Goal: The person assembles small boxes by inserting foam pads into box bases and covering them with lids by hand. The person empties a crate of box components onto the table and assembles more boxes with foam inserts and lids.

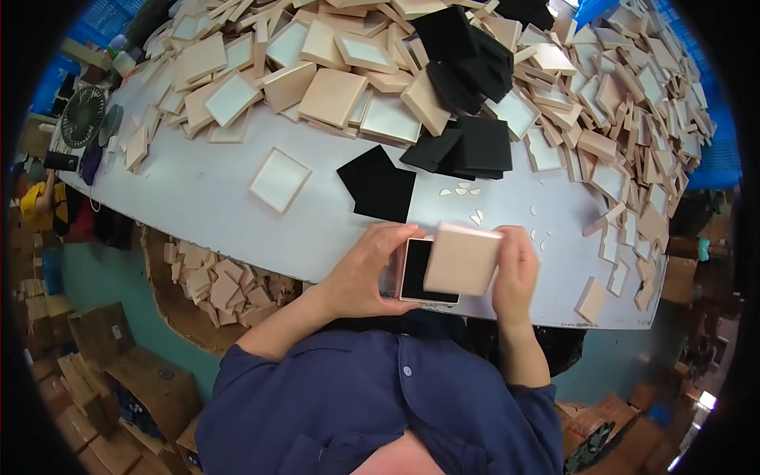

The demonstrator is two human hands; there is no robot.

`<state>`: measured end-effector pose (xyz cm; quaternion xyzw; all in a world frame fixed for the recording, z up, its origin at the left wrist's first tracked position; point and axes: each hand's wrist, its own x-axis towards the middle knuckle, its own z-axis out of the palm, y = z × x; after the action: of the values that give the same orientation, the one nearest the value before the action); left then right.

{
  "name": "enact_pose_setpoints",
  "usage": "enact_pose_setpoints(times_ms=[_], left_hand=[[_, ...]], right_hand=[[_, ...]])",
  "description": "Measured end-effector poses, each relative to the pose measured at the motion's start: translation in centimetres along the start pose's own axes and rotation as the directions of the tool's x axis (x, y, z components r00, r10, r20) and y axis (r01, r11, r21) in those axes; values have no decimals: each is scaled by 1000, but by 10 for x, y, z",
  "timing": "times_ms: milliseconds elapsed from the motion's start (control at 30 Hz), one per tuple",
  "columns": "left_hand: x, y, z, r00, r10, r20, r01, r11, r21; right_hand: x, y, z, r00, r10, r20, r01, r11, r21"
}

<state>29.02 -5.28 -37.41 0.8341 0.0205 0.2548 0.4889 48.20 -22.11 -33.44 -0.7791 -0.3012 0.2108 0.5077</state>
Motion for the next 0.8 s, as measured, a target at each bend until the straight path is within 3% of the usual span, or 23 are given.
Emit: enact_pose_setpoints(times_ms=[100, 200, 233, 333, 367, 500, 600, 633, 800], left_hand=[[0, -1, 1, 1000, 1, -27, -1, 1000, -2], [1, 1, 1, 999, -5, -41, 4, 1000, -19], [0, 2, 1, 999, -10, -44, 8, 999, -31], [0, -1, 1, 999, 9, -52, -9, 1000, -3], [0, 0, 1, 998, 9, -60, -9, 1000, 7], [0, 2, 2, 997, 17, -74, -15, 1000, 23], [1, 0, 1, 998, 20, -66, -18, 1000, 25], [0, 0, 2, 998, 17, -62, -15, 999, 29], [0, 5, 4, 995, -2, -105, 4, 1000, 16]], right_hand=[[5, -13, 16, 988, -126, 90, 143, 963, -230], [3, -14, 23, 957, -282, 74, 288, 952, -102], [3, -4, 20, 898, -410, 156, 426, 901, -83], [4, -22, 3, 679, -551, 486, 687, 711, -153], [4, -21, -3, 672, -504, 543, 643, 761, -89], [10, -3, -26, 598, -525, 606, 732, 666, -145], [16, -7, -32, 701, -504, 504, 559, 828, 51], [14, -20, -25, 749, -448, 489, 550, 831, -81], [3, -48, -4, 664, -383, 642, 671, 684, -285]])
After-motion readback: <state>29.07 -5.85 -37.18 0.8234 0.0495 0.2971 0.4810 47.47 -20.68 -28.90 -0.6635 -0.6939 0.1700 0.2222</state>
